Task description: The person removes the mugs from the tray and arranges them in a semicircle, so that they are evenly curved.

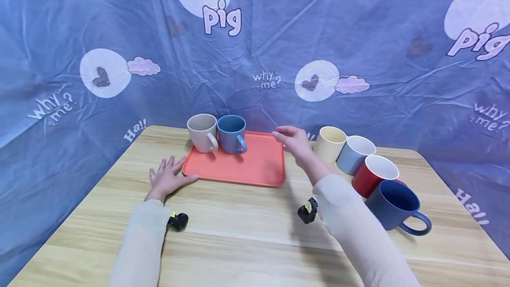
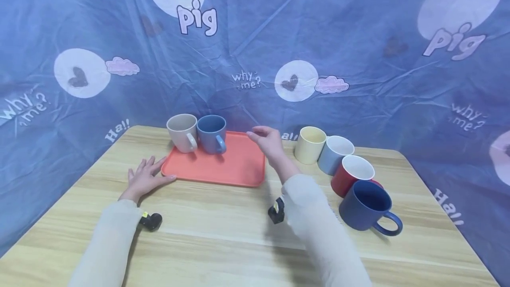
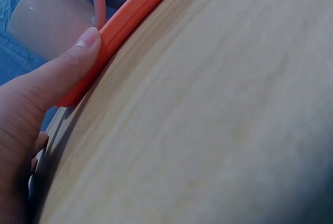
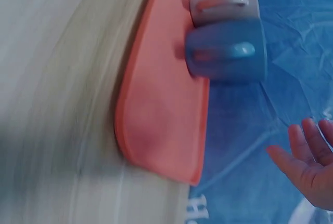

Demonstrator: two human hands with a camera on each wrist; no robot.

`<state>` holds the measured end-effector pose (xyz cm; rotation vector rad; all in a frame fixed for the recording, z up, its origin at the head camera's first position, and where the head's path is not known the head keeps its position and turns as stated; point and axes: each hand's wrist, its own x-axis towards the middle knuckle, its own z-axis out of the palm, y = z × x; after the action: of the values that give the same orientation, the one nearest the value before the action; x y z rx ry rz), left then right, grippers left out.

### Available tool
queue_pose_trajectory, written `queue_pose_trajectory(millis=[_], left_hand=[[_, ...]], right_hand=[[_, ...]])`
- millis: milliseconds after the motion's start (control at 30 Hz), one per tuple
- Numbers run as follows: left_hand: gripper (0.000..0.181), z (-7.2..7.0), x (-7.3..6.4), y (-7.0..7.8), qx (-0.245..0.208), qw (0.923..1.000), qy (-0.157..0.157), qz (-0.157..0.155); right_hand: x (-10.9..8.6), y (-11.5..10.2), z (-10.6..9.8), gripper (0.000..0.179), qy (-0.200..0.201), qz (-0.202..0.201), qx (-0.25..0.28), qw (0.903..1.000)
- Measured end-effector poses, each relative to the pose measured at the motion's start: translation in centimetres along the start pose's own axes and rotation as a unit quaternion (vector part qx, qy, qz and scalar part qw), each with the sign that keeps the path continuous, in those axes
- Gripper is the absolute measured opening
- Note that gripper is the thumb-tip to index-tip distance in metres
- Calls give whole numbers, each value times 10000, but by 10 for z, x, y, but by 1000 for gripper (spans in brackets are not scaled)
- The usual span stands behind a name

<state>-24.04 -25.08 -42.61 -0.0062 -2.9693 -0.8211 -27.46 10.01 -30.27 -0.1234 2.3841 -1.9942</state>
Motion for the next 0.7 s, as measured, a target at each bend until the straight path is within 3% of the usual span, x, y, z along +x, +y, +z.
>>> queue_pose_trajectory(millis=[367,700], left_hand=[[94,2,-1,-3,26,10000,16,-51],[93,0,-1,-1,-86,9999,17,-59]], right_hand=[[18,8,51,32,124,592,202,9980],[27,27,77,35,236,826,420,9954]])
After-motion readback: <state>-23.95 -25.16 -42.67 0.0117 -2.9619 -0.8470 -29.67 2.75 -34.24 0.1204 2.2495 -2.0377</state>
